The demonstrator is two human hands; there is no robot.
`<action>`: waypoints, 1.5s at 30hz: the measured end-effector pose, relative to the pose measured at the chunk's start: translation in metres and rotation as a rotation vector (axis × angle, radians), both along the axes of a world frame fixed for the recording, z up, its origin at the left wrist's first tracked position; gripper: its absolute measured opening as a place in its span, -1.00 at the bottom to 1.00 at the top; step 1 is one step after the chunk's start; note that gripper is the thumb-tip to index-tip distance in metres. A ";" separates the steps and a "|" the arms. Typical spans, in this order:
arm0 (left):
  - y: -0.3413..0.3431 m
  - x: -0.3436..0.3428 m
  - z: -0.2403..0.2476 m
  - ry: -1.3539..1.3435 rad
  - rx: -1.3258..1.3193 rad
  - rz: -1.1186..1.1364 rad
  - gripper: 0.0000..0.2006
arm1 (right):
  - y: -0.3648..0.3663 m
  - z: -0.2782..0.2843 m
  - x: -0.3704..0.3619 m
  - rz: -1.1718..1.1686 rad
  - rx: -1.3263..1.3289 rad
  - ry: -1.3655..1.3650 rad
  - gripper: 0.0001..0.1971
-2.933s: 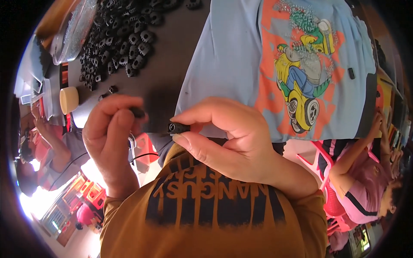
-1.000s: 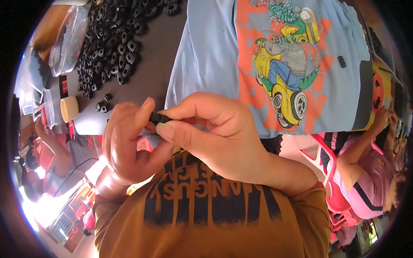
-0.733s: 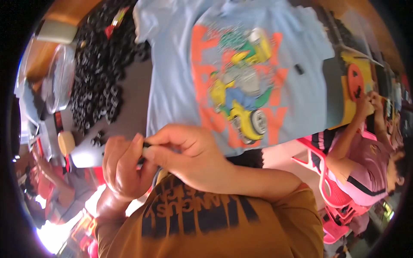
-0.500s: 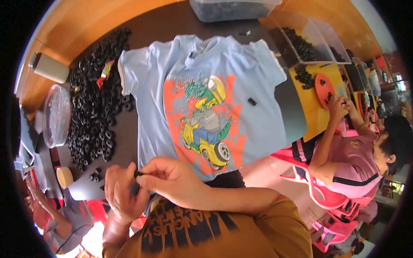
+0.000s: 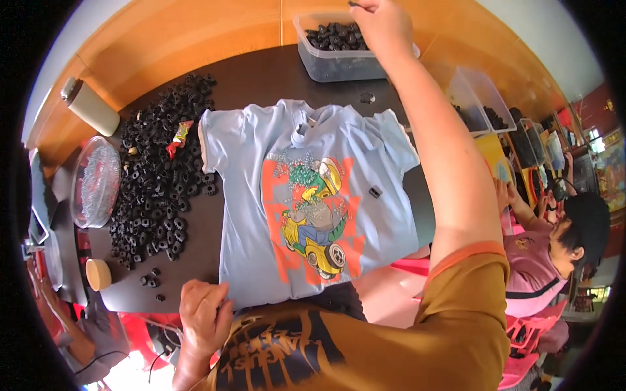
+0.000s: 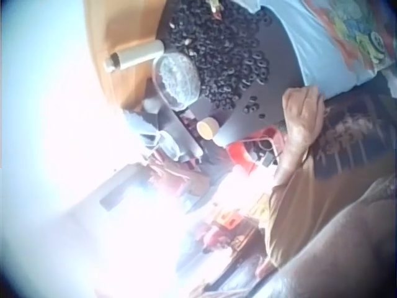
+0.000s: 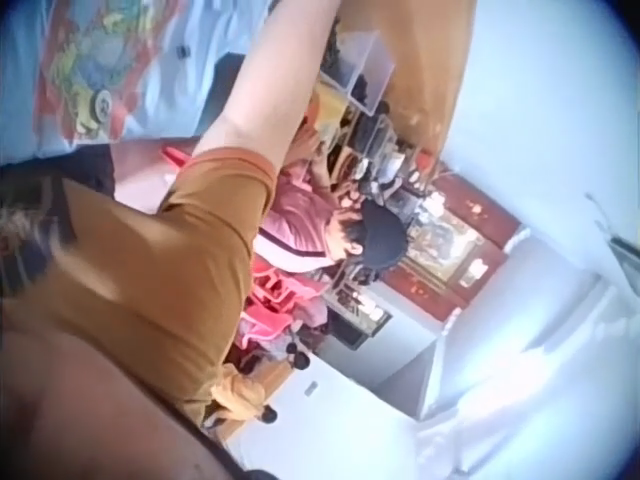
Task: Assembling small black plastic components by manually inserting internal parts.
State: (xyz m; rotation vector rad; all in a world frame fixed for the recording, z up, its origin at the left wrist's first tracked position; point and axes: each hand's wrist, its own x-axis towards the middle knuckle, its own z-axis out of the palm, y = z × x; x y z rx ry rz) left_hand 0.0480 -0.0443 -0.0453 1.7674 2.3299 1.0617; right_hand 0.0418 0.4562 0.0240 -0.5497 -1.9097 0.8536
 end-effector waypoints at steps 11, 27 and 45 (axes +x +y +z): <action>-0.007 -0.007 -0.020 0.050 -0.015 0.050 -0.66 | 0.022 -0.036 -0.033 0.104 0.330 -0.795 -0.59; 0.003 -0.003 -0.022 0.086 0.005 0.091 -0.75 | 0.022 -0.012 -0.040 0.062 -0.134 -0.963 -0.39; -0.047 -0.006 -0.037 0.129 0.346 0.203 -0.75 | -0.161 -0.001 0.003 0.206 0.237 -0.465 -0.67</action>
